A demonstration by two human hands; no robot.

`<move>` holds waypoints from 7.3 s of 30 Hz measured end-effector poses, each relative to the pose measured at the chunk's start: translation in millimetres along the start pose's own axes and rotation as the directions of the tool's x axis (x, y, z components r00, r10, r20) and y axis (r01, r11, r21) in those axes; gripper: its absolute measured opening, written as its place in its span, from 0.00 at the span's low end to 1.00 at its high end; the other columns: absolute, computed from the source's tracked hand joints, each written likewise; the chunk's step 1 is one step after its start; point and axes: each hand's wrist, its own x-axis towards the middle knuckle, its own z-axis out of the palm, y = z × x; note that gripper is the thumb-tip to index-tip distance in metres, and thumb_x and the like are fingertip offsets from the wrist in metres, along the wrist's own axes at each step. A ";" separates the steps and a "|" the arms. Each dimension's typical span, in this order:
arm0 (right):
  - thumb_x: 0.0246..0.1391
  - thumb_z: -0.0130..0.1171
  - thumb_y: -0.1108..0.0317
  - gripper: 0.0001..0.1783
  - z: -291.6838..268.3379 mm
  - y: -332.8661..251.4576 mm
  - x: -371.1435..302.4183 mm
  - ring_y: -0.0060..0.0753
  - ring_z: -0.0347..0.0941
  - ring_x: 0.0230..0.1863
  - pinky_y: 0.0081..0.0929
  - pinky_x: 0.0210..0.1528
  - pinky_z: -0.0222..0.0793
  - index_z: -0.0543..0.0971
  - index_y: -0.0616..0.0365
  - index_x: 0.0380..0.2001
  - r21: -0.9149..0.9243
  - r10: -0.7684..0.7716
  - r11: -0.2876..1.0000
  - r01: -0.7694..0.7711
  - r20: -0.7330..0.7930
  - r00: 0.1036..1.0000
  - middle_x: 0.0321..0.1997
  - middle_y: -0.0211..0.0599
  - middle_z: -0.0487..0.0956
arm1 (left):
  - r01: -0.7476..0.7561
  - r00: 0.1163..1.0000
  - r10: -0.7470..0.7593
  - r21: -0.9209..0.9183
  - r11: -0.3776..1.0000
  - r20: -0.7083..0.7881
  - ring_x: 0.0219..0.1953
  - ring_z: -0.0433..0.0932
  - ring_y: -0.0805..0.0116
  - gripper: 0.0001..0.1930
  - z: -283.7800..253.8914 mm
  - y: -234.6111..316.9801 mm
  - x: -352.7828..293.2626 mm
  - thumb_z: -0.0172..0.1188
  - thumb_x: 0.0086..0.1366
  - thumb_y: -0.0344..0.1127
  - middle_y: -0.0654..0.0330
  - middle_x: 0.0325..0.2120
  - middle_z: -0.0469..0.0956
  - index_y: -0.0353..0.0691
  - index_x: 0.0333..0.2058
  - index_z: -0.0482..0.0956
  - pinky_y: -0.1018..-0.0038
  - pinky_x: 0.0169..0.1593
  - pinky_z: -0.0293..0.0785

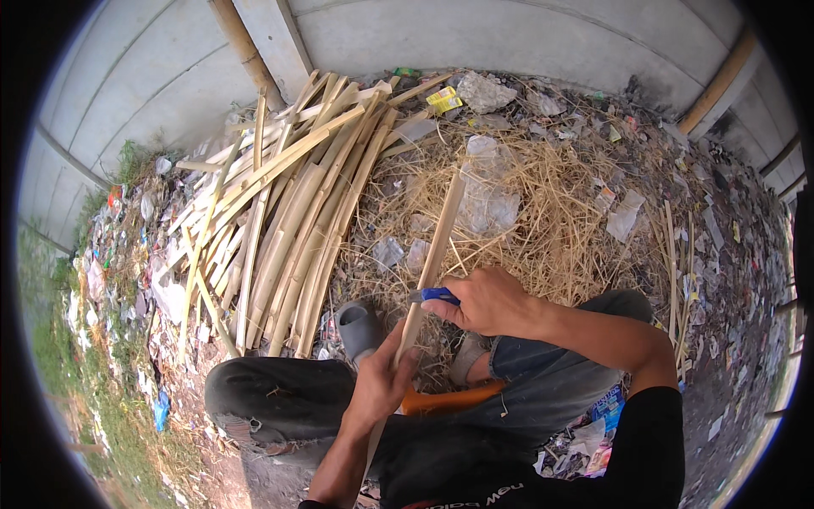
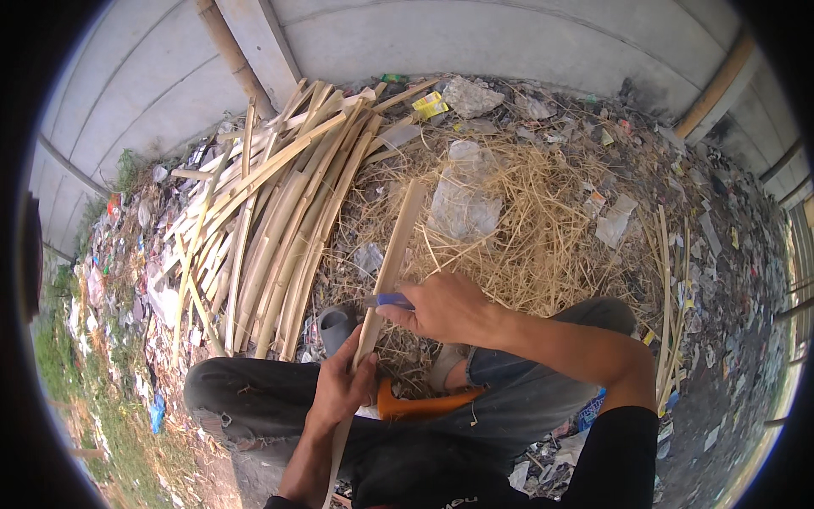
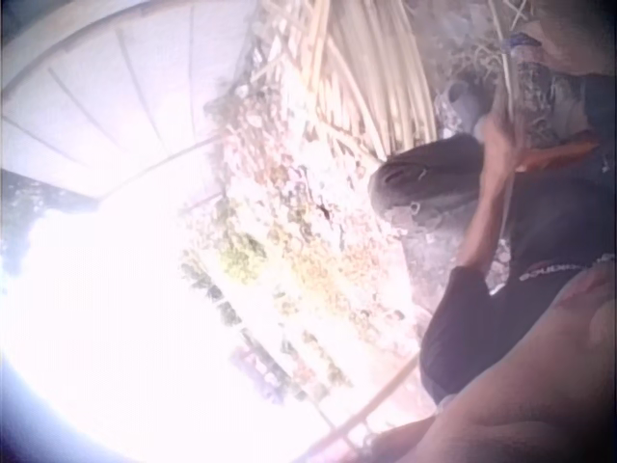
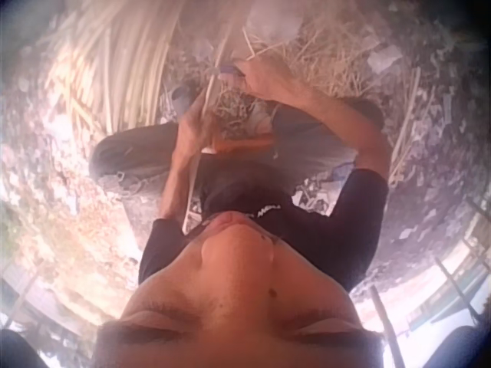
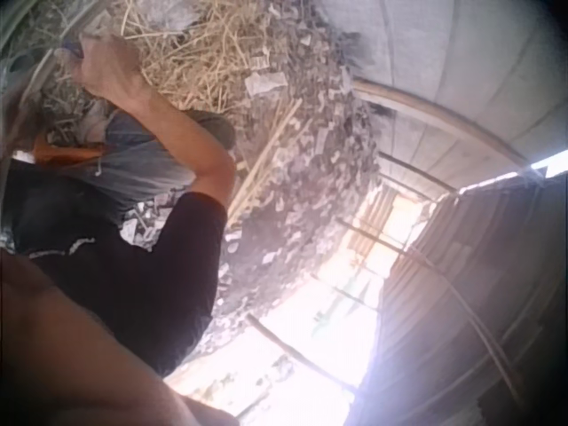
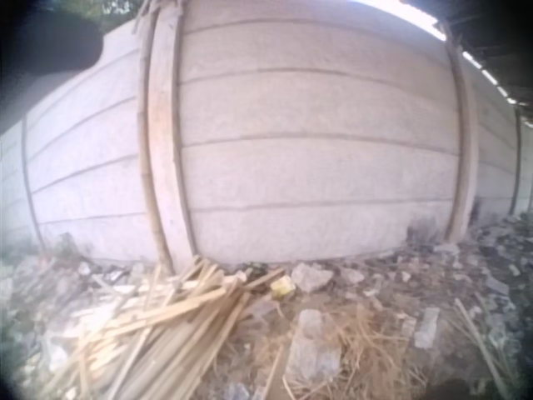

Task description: The person sits on the ground and uses a knife to shave thin strips of bamboo. They hold the bamboo strip with one hand and scrape the knife along its length to remove the outer layer, creating fine shavings.

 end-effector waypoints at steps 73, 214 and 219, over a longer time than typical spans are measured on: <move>0.36 0.72 0.57 0.15 -124.8 35.4 -19.6 0.45 0.80 0.23 0.40 0.29 0.74 0.82 0.54 0.24 -0.250 -0.032 0.967 -0.044 -0.293 0.956 0.19 0.37 0.80 | -0.558 0.826 0.203 0.714 0.422 0.526 0.28 0.81 0.41 0.23 -103.0 173.0 34.9 0.62 0.70 0.40 0.41 0.24 0.80 0.36 0.59 0.74 0.51 0.36 0.76; 0.55 0.69 0.64 0.15 -101.4 62.3 6.5 0.18 0.61 0.18 0.28 0.23 0.56 0.79 0.65 0.25 0.102 0.476 0.878 -0.468 -0.067 0.877 0.14 0.31 0.69 | 0.372 0.835 0.311 0.883 0.286 -0.453 0.52 0.76 0.49 0.15 -299.8 -289.0 222.4 0.51 0.71 0.33 0.49 0.46 0.77 0.37 0.54 0.72 0.56 0.50 0.77; 0.58 0.67 0.65 0.12 -103.0 66.3 2.0 0.16 0.61 0.19 0.26 0.23 0.55 0.80 0.63 0.26 0.090 0.487 0.872 -0.482 -0.044 0.872 0.16 0.24 0.69 | 0.105 0.850 0.391 0.842 0.528 -0.352 0.42 0.79 0.40 0.13 -304.8 -247.5 197.6 0.50 0.73 0.38 0.43 0.37 0.80 0.39 0.51 0.73 0.49 0.44 0.76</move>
